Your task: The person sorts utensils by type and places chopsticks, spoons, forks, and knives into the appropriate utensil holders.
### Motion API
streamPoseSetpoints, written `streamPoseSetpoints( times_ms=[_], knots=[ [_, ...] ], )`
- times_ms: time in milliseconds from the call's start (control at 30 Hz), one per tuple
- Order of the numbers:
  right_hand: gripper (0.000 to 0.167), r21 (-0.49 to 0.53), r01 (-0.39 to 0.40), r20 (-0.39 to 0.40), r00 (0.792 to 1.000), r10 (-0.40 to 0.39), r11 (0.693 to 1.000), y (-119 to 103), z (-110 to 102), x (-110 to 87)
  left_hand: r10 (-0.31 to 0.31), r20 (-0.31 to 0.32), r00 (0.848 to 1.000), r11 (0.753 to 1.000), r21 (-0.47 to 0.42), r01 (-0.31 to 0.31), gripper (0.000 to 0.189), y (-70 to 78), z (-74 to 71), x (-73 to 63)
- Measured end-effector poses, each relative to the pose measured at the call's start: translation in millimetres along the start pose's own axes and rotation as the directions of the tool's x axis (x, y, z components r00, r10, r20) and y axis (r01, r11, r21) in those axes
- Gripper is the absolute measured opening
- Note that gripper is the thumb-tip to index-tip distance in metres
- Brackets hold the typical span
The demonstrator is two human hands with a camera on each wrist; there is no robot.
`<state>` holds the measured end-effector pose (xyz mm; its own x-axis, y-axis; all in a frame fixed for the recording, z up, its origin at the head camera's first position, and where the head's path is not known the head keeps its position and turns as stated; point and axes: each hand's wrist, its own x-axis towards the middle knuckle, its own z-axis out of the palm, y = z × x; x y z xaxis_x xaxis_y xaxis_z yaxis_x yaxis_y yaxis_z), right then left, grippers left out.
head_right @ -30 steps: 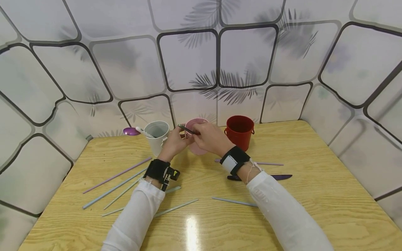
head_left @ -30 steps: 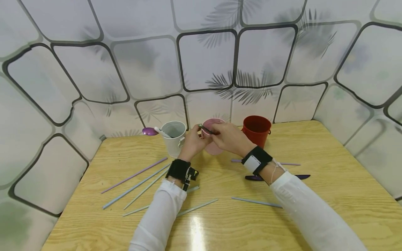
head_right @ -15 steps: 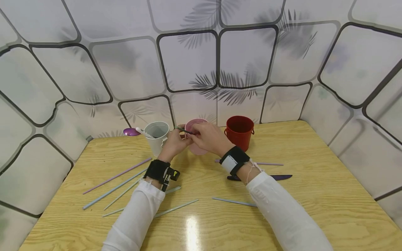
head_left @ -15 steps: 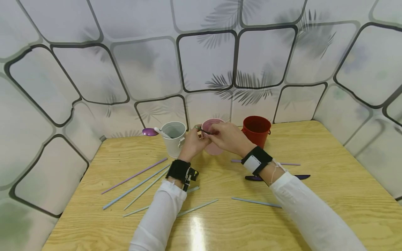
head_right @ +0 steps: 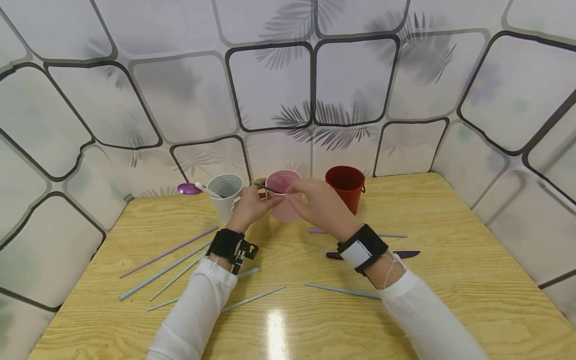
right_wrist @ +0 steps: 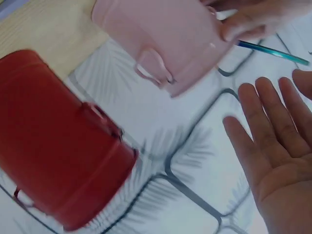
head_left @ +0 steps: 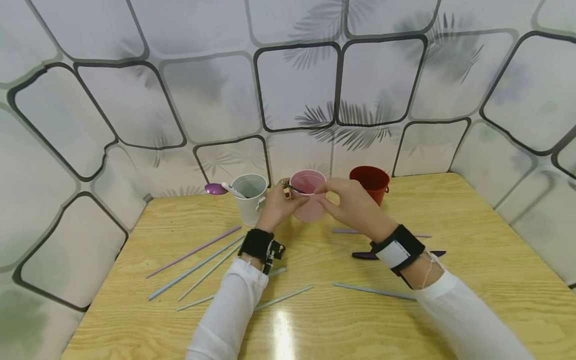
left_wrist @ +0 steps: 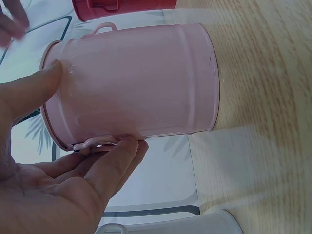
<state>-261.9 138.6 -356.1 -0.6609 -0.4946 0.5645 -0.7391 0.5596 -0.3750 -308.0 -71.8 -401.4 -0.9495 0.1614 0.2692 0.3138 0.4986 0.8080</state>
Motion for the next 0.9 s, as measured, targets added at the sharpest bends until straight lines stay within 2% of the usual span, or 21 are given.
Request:
streamPoseSetpoints(
  times_ms=[100,200,433,667,833,900],
  knots=[
    [0.016,-0.032,-0.028,0.021,0.999,0.028,0.999,-6,-12,-14.9,0.001,-0.004,1.000,1.000,-0.009,-0.001,0.059,1.0,0.0,-0.4],
    [0.018,-0.074,-0.070,0.075,0.994,0.076,0.995,-8,-20,-30.4,-0.008,-0.006,1.000,1.000,-0.014,0.008,0.060,1.8,0.1,-0.6],
    [0.017,-0.164,-0.098,0.204,0.970,0.131,0.982,-5,-30,-56.8,-0.024,-0.002,1.000,0.999,-0.025,0.024,0.060,1.7,0.7,-0.5],
    [0.018,-0.231,-0.190,0.349,0.900,0.263,0.954,2,-29,-74.6,-0.044,0.016,0.999,0.997,-0.057,0.045,0.064,1.9,0.0,-1.0],
    [0.011,-0.253,-0.190,0.435,0.853,0.287,0.949,9,-21,-84.1,-0.054,0.030,0.998,0.994,-0.089,0.056,0.065,2.8,-0.7,-0.8],
    [0.008,-0.249,-0.184,0.458,0.843,0.283,0.951,12,-19,-87.2,-0.053,0.032,0.998,0.994,-0.091,0.056,0.065,2.6,-0.6,-0.4]
  ],
)
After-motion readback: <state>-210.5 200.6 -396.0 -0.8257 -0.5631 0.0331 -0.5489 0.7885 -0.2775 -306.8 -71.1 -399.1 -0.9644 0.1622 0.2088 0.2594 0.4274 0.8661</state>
